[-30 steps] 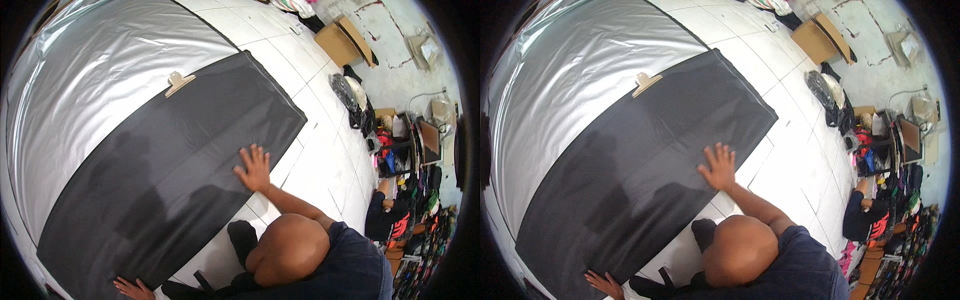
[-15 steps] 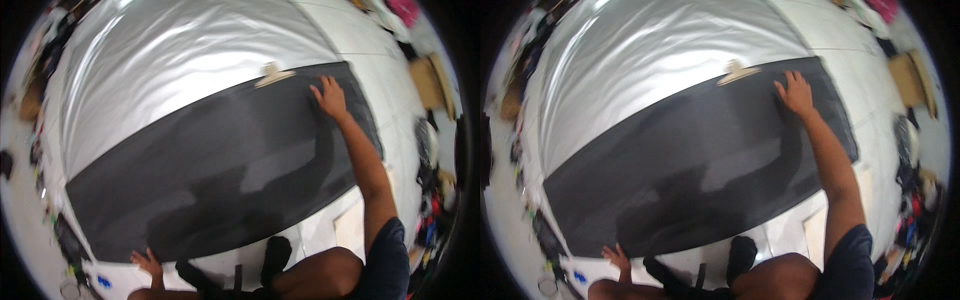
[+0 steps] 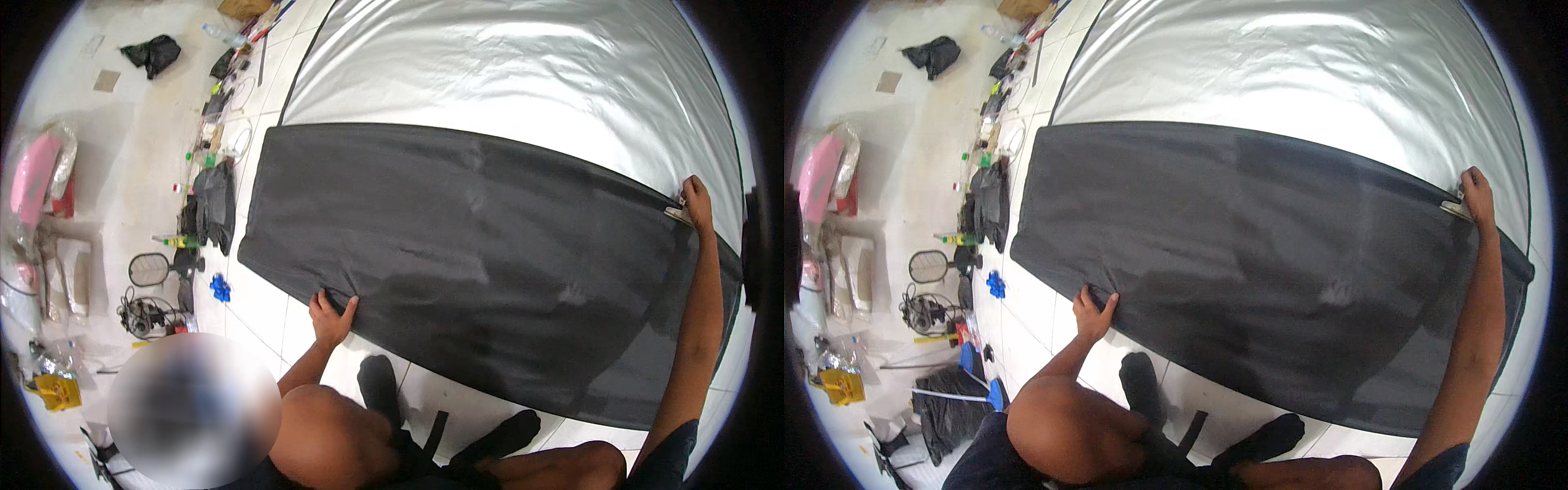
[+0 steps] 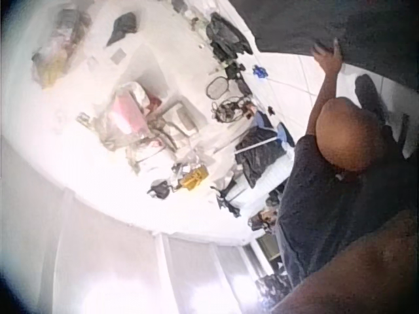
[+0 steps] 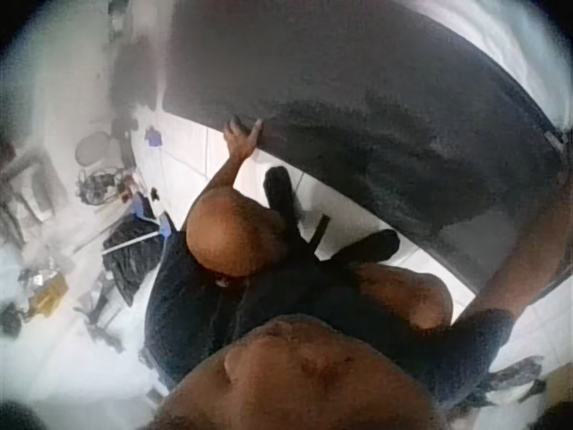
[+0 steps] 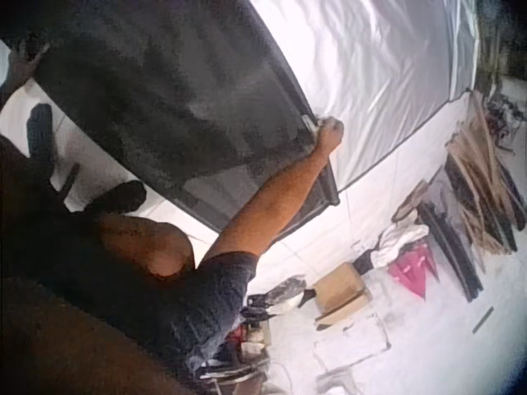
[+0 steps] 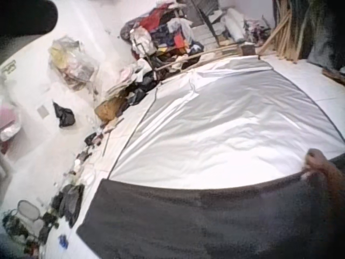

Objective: The person smooths and straightens a piece of black fabric over a large silver sheet by hand. They use a heavy weight to hold one end down, repositioning the weight as they align the fabric edges.

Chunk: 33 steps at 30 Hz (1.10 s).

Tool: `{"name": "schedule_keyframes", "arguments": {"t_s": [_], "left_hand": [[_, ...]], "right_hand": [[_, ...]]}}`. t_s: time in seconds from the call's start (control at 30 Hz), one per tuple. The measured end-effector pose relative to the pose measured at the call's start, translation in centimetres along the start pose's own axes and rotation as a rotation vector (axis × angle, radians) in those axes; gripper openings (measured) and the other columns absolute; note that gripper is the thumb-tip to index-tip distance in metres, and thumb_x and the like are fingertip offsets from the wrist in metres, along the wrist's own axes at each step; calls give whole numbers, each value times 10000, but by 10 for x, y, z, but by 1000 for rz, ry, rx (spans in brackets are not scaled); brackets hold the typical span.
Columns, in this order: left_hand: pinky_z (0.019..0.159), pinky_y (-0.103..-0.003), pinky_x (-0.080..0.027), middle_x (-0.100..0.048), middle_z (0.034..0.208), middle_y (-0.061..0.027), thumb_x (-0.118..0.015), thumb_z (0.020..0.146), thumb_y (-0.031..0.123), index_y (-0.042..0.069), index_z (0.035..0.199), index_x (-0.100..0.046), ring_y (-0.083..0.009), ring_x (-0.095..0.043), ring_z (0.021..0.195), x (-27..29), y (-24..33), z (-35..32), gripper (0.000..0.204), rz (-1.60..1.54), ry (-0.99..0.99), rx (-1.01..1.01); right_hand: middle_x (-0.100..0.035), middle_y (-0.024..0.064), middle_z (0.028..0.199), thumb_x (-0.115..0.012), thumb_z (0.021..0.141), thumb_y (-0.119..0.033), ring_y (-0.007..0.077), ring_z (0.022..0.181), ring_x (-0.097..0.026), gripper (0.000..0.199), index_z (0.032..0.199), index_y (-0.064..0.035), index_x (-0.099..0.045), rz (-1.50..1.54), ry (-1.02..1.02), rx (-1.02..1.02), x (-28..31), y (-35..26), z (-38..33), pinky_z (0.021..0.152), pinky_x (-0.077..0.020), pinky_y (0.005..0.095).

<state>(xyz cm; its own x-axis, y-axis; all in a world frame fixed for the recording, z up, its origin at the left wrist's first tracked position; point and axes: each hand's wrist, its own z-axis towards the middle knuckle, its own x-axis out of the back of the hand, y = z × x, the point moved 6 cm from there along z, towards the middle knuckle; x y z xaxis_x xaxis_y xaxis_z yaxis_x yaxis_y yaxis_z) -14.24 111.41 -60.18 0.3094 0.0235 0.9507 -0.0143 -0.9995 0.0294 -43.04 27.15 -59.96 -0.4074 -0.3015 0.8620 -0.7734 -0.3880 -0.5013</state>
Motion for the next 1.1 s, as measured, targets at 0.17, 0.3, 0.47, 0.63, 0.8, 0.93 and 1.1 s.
{"name": "schedule_keyframes", "arguments": {"t_s": [0.17,0.3,0.47,0.63,0.8,0.93,1.1], "left_hand": [[1029,-502,-296,-356,1294,-264,-483,845,636,-15,1340,-350,-418,-363,1228,39,-14,37,829,-89,49,103],[1100,-504,-180,-211,1442,-305,-478,886,559,-19,1416,-245,-434,-205,1353,31,-28,56,818,162,238,-75],[1113,-520,-99,-125,1478,-303,-419,928,508,-15,1442,-167,-444,-115,1379,0,-47,65,775,57,253,-96],[1111,-509,-153,-129,1488,-284,-398,917,531,-16,1443,-170,-427,-153,1379,14,-14,53,792,192,24,-25],[1076,-456,-269,-305,1414,-298,-545,909,382,-101,1331,-358,-409,-347,1283,14,-63,60,668,-330,192,-232],[775,-415,-497,-606,983,-230,-638,802,545,-91,1153,-532,-332,-595,859,14,-161,65,734,-238,423,396],[594,-290,-422,-549,854,-61,-634,833,481,13,1057,-574,-142,-474,680,-22,-152,73,522,-1232,-259,435]], "right_hand": [[-606,123,918,-368,933,-554,243,856,-561,624,1057,12,-599,205,431,-194,59,29,-2,854,-408,369],[-568,129,1127,-312,934,-603,246,1040,-518,686,1136,6,-558,952,633,-22,109,4,-61,976,-323,380],[-496,64,913,-278,939,-613,180,848,-465,587,998,-71,-497,155,163,-64,95,-3,-252,797,-375,327],[-560,98,1114,-434,887,-590,270,1006,-530,582,1213,-110,-483,509,-32,-855,38,106,-505,849,-422,468],[-569,98,971,-464,925,-391,213,803,-531,402,1180,-86,-527,1185,287,-1273,-32,125,-671,654,-445,375],[-574,99,821,-591,891,-360,179,663,-554,401,1036,11,-549,1046,482,-1365,-35,78,-663,559,-447,291],[-601,77,788,-621,854,-480,162,675,-588,466,932,-23,-576,988,301,-1260,-30,65,-668,595,-472,283]]}}
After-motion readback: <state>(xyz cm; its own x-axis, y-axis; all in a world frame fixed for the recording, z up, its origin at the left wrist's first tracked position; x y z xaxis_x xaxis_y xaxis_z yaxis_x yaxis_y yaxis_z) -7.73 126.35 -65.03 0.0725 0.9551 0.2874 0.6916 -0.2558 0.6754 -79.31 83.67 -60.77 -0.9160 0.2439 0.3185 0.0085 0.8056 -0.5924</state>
